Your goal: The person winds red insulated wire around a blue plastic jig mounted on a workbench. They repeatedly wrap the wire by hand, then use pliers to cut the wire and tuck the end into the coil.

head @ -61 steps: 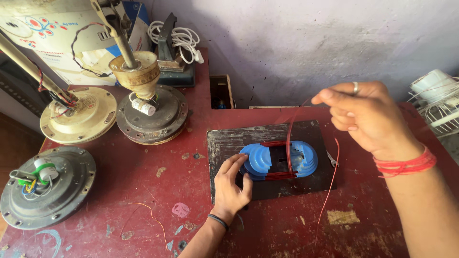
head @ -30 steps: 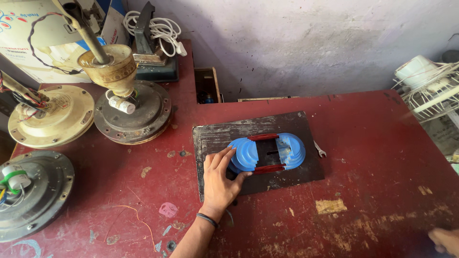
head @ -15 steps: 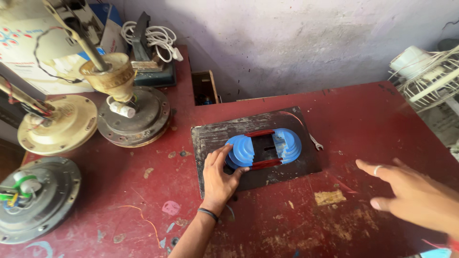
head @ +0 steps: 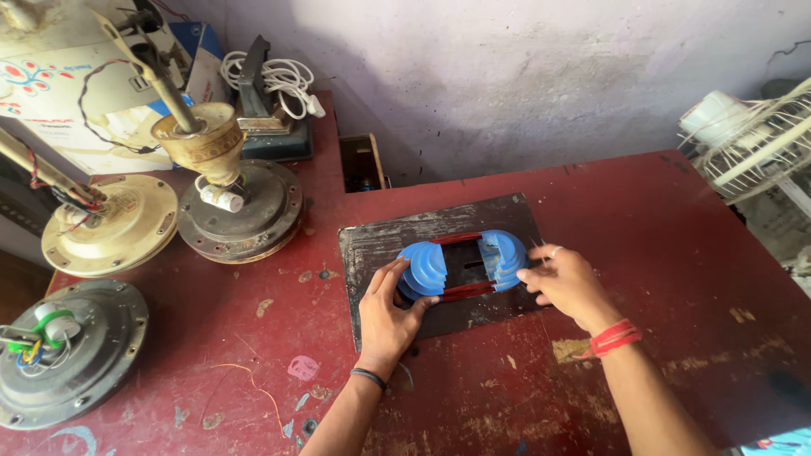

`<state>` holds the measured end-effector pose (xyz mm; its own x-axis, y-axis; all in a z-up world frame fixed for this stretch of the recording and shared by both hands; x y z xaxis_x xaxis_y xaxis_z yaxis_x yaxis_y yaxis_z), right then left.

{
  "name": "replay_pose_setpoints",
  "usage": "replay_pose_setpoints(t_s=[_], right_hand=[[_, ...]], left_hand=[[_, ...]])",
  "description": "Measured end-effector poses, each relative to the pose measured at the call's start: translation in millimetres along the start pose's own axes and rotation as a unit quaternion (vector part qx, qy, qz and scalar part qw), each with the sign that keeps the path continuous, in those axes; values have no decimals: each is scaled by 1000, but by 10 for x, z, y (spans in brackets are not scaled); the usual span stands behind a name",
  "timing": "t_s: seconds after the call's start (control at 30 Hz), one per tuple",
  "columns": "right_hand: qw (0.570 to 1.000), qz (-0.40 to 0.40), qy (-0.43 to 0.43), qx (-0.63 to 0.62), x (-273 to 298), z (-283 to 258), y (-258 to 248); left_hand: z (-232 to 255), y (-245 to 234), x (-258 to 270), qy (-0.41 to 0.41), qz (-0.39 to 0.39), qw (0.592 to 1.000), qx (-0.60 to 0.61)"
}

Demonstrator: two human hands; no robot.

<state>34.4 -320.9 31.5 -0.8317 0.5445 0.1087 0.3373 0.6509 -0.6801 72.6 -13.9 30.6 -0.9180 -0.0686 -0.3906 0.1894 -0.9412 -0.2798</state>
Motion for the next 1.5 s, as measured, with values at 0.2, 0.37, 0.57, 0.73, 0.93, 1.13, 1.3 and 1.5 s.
replay_pose_setpoints(t_s=[0.2, 0.37, 0.57, 0.73, 0.93, 1.13, 1.3, 1.5], right_hand=[[986, 49, -103, -122, -100, 225, 27], [937, -24, 24, -347, -305, 329, 39], [964, 123, -57, -228, -602, 235, -11], [959, 198, -184, 85, -238, 50, -79], [932, 101, -204, 282, 593, -121, 230], [915, 0, -329, 233, 1222, -796, 812], [894, -115, -350, 255, 1500, -1272, 1143], [915, -175, -325, 164, 1408, -1602, 738]], left_hand=[[-12, 24, 5, 6, -5, 1000, -9], [-33, 42, 3, -8, -10, 1000, -13], [-26, 27, -5, -5, -8, 1000, -6], [10, 3, 21, 30, 8, 999, -17], [53, 29, 49, 65, 2, 996, -59], [207, 132, 104, 157, -53, 982, -87], [223, 143, 141, 209, -72, 971, -86], [123, 91, 102, 155, -57, 986, -15]])
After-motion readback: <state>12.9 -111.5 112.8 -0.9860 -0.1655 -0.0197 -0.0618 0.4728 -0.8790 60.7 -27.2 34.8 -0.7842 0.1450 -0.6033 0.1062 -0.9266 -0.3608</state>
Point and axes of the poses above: each hand's wrist, its own x-axis away from the middle knuckle, its own y-axis out of the palm, z = x × y, the point moved 8 cm from there along -x, towards the middle knuckle, and after that the axes turned 10 degrees about z, right-handed, at the moved point
